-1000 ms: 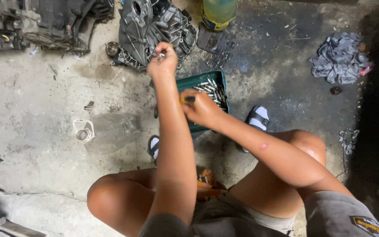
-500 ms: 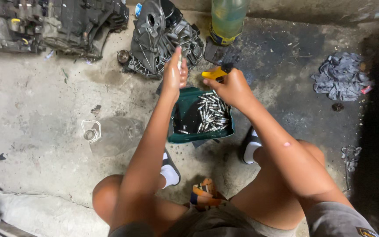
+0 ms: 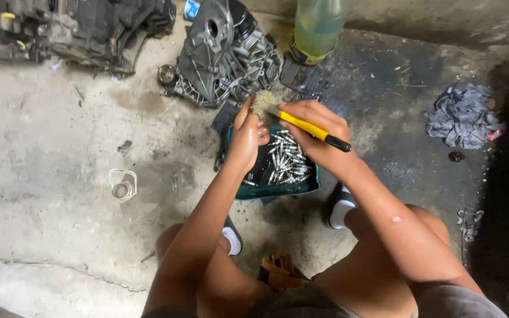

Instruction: The person sits on the floor and scrubs small metal screws one by one with a yellow-handled brush. They occasionally rinse the screws in a clear plastic bottle of water and place them back into a green tray.

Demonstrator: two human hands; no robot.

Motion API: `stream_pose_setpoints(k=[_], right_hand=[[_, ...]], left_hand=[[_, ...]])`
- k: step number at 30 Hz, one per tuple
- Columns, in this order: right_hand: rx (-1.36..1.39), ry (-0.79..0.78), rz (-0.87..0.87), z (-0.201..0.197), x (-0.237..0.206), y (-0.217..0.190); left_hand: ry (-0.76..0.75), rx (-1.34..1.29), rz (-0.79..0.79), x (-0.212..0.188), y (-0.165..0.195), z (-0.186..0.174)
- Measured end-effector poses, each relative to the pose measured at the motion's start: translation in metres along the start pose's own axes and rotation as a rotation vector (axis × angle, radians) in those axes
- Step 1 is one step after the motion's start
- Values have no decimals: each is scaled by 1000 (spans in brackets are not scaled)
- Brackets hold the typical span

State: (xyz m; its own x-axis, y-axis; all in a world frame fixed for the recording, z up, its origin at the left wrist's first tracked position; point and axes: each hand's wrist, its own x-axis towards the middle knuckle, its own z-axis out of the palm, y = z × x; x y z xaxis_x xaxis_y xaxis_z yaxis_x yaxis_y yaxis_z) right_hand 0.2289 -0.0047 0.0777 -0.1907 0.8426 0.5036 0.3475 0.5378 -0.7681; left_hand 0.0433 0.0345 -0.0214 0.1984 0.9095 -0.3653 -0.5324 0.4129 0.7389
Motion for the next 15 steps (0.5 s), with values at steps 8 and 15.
stream_pose_setpoints(k=[8,15], right_hand=[[-40,-81,128,-7,9,-1],[-22,-142,143,-1,10,7]], left_hand=[[66,-13,-31,-4,2,-10],[-4,-47,17,-15,10,-7]])
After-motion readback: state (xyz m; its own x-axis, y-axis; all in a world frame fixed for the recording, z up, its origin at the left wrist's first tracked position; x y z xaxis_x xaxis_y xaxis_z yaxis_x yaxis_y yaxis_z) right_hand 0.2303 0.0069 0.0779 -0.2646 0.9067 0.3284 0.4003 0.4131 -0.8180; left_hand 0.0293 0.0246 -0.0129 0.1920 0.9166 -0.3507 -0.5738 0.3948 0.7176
